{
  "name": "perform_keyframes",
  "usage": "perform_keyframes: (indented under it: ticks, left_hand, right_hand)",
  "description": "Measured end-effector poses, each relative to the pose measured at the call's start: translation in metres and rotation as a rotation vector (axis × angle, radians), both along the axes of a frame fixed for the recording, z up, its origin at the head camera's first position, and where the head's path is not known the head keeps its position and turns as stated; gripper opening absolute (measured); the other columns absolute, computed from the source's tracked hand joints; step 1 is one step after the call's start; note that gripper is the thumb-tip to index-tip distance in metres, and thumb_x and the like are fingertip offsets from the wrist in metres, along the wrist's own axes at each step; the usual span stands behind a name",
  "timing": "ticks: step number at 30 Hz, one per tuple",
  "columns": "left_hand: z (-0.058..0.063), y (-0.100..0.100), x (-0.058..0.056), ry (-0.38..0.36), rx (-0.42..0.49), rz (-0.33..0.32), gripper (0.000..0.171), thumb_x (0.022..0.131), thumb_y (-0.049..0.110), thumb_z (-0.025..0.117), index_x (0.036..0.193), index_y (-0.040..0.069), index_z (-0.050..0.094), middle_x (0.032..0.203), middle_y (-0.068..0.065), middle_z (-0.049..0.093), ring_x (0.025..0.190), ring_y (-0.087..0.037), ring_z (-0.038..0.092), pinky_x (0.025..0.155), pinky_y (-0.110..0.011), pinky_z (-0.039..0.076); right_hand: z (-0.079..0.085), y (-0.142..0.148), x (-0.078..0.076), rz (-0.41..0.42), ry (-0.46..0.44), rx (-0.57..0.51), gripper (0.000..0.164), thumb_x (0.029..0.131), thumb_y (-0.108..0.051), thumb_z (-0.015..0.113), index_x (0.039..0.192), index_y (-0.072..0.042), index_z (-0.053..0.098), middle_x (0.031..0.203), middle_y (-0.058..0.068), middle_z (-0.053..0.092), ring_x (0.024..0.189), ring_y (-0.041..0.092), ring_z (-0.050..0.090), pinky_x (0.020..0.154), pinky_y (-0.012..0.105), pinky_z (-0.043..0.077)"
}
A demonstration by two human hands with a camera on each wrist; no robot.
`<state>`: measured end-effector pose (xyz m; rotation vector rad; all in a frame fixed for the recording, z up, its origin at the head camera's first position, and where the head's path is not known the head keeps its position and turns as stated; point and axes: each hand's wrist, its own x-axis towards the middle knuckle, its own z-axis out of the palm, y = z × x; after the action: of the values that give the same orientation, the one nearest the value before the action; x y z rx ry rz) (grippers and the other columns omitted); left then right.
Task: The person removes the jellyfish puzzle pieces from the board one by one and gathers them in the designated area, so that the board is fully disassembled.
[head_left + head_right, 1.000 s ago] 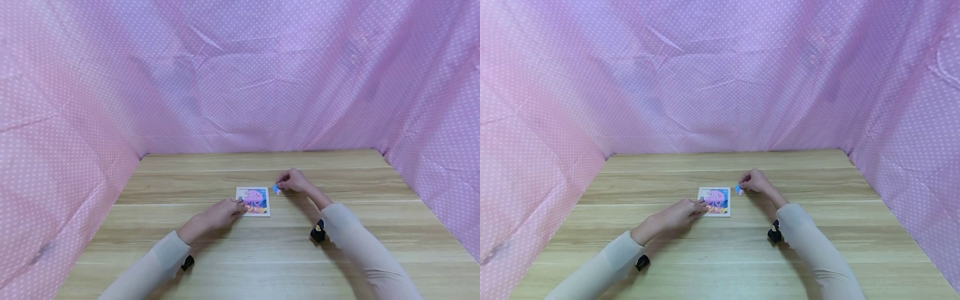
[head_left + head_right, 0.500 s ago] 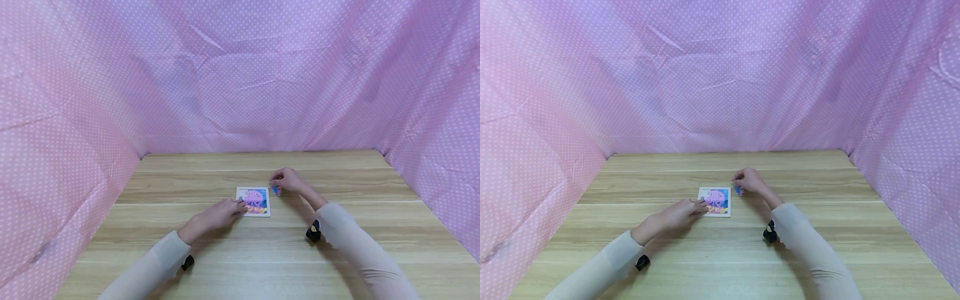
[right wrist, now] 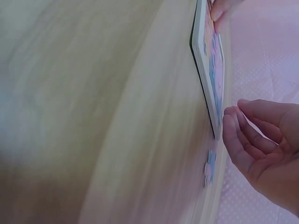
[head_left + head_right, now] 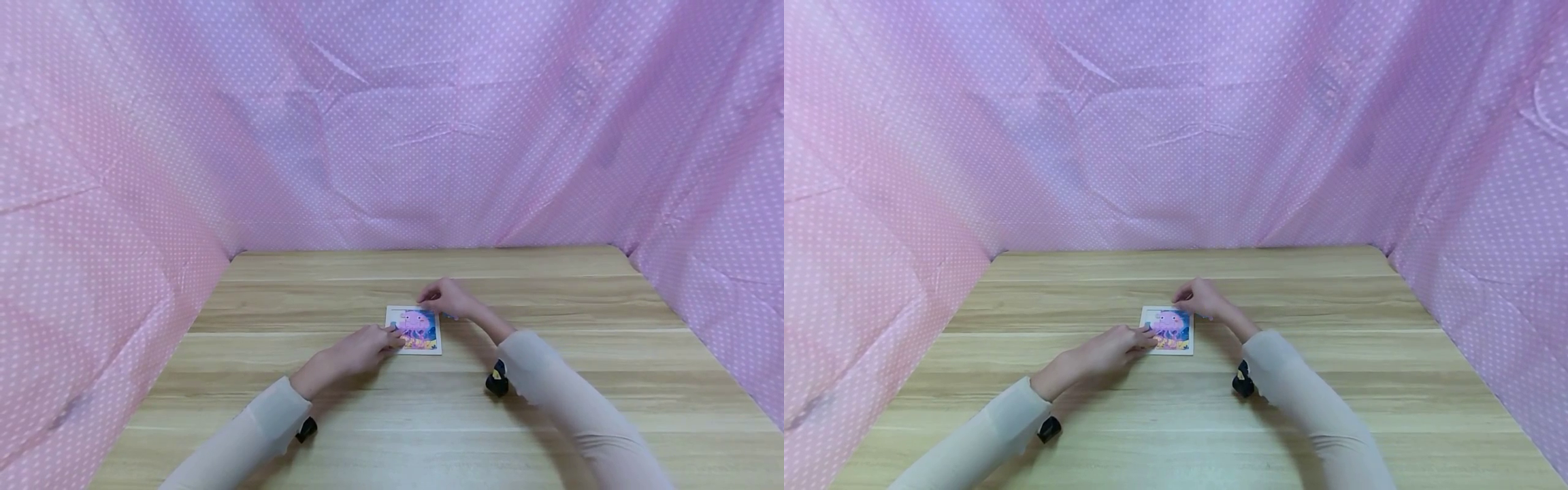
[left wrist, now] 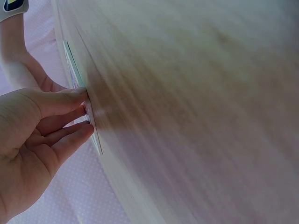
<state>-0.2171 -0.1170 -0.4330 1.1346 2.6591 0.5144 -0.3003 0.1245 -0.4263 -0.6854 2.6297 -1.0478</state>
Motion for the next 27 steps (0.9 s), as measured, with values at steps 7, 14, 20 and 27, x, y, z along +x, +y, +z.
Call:
perform_keyframes:
  ticks: [7, 14, 20, 27]
  left_hand:
    - [-0.001, 0.000, 0.000, 0.029, 0.010, -0.023, 0.027, 0.104, 0.009, 0.058, 0.128, 0.005, 0.070, 0.133, -0.009, 0.069, 0.123, -0.016, 0.065, 0.101, -0.036, 0.055]
    - [0.000, 0.000, 0.000, 0.038, 0.007, -0.021, 0.027, 0.103, 0.008, 0.059, 0.127, 0.006, 0.071, 0.131, -0.009, 0.069, 0.122, -0.019, 0.066, 0.101, -0.035, 0.056]
    - [0.000, 0.001, -0.001, 0.055, 0.022, -0.038, 0.026, 0.102, 0.005, 0.060, 0.126, 0.004, 0.071, 0.130, -0.011, 0.070, 0.121, -0.021, 0.067, 0.100, -0.036, 0.056]
    - [0.001, 0.000, 0.000, 0.092, 0.045, -0.070, 0.024, 0.101, 0.002, 0.061, 0.121, 0.001, 0.073, 0.122, -0.012, 0.074, 0.108, -0.017, 0.071, 0.092, -0.034, 0.060]
  right_hand:
    - [-0.002, -0.015, 0.000, 0.083, 0.007, 0.003, 0.015, 0.095, -0.006, 0.069, 0.106, 0.001, 0.076, 0.104, 0.014, 0.077, 0.085, 0.013, 0.063, 0.074, 0.022, 0.050]
    - [0.000, -0.024, 0.000, 0.131, 0.016, 0.026, 0.014, 0.095, -0.005, 0.069, 0.106, 0.000, 0.076, 0.106, 0.014, 0.078, 0.095, 0.019, 0.071, 0.085, 0.029, 0.057]
    - [-0.001, -0.028, -0.003, 0.140, -0.015, 0.028, 0.014, 0.096, -0.006, 0.069, 0.107, -0.001, 0.076, 0.106, 0.013, 0.077, 0.091, 0.014, 0.070, 0.083, 0.025, 0.057]
    - [-0.004, -0.032, -0.005, 0.180, -0.002, 0.037, 0.015, 0.094, -0.007, 0.071, 0.106, 0.000, 0.077, 0.104, 0.013, 0.078, 0.093, 0.017, 0.072, 0.083, 0.025, 0.058]
